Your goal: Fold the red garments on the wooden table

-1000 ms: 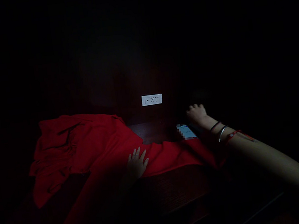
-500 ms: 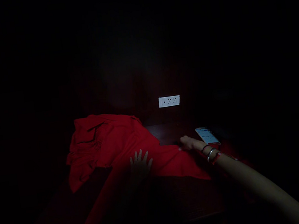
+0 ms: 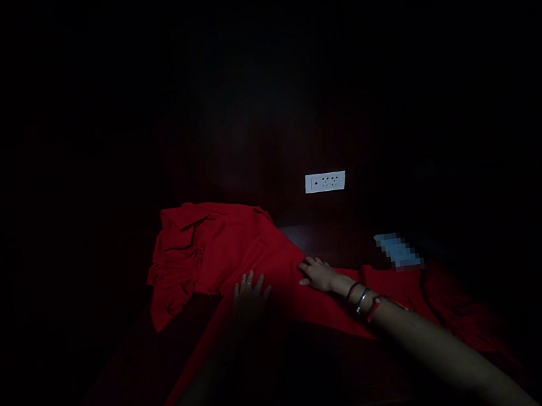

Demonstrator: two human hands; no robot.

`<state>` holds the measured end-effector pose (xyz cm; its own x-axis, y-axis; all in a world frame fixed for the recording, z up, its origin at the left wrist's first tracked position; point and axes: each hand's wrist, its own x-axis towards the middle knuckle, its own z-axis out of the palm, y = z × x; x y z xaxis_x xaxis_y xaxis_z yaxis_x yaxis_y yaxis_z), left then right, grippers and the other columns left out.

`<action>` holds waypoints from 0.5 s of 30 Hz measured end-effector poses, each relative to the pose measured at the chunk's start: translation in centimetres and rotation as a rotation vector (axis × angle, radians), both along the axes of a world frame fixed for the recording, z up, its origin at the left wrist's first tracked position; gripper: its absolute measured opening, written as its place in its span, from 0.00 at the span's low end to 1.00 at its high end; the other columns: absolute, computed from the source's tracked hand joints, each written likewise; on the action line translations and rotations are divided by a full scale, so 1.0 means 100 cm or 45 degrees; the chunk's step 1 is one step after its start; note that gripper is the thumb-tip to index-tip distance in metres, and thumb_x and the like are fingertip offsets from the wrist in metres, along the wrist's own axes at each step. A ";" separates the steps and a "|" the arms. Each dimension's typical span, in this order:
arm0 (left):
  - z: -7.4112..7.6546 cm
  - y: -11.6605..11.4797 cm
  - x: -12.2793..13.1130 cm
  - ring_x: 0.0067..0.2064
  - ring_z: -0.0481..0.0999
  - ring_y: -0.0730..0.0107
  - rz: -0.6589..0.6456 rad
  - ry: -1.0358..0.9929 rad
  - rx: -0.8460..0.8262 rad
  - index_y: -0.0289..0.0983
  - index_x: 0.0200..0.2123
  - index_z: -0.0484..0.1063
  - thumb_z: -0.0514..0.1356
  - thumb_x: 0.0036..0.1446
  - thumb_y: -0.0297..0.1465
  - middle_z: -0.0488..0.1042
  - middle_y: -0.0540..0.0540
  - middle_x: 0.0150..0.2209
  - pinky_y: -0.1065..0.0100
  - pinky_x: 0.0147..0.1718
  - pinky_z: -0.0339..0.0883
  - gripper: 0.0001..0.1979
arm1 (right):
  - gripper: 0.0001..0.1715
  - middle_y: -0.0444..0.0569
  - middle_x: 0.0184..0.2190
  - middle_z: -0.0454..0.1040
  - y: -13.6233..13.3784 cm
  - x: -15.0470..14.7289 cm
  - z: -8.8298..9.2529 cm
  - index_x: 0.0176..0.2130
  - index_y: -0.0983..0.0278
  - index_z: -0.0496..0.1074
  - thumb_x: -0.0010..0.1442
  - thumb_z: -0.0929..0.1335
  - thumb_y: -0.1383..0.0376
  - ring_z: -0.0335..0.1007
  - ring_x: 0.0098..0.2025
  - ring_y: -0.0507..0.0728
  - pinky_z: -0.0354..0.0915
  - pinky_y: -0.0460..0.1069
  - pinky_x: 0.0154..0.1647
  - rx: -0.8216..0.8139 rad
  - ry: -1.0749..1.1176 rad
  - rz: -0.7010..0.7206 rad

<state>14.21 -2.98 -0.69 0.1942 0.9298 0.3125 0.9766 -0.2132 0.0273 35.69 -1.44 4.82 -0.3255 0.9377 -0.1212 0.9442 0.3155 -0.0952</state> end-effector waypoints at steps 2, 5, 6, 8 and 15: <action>0.006 -0.008 0.002 0.58 0.54 0.55 0.020 -0.007 0.034 0.38 0.52 0.63 0.46 0.58 0.35 0.57 0.40 0.57 0.54 0.52 0.52 0.20 | 0.25 0.57 0.52 0.58 -0.007 -0.008 -0.003 0.53 0.60 0.59 0.56 0.61 0.60 0.55 0.52 0.65 0.57 0.59 0.46 0.166 -0.033 -0.044; 0.017 -0.022 0.009 0.56 0.58 0.54 0.016 -0.036 -0.092 0.34 0.53 0.61 0.46 0.57 0.39 0.59 0.35 0.55 0.55 0.50 0.54 0.23 | 0.19 0.57 0.47 0.64 -0.019 -0.011 0.002 0.50 0.63 0.63 0.59 0.58 0.65 0.60 0.48 0.61 0.58 0.54 0.46 0.290 -0.028 -0.058; 0.020 -0.026 0.012 0.55 0.58 0.52 -0.009 -0.037 -0.192 0.33 0.53 0.60 0.48 0.55 0.42 0.59 0.34 0.55 0.54 0.49 0.55 0.26 | 0.18 0.57 0.44 0.66 -0.022 -0.010 0.005 0.48 0.64 0.65 0.59 0.57 0.66 0.62 0.46 0.59 0.59 0.52 0.44 0.235 -0.032 -0.065; 0.026 -0.033 0.017 0.56 0.56 0.48 -0.062 -0.008 -0.393 0.32 0.56 0.57 0.51 0.51 0.46 0.56 0.31 0.56 0.51 0.50 0.54 0.33 | 0.17 0.57 0.41 0.69 -0.027 -0.005 0.008 0.45 0.65 0.67 0.59 0.58 0.64 0.66 0.43 0.58 0.60 0.50 0.42 0.026 -0.059 -0.062; 0.030 -0.032 0.025 0.55 0.57 0.41 -0.201 0.088 -0.511 0.30 0.56 0.56 0.57 0.47 0.40 0.56 0.28 0.55 0.50 0.45 0.59 0.35 | 0.32 0.63 0.55 0.56 -0.022 0.015 0.000 0.57 0.71 0.56 0.56 0.61 0.59 0.54 0.56 0.63 0.56 0.52 0.51 -0.161 -0.059 0.086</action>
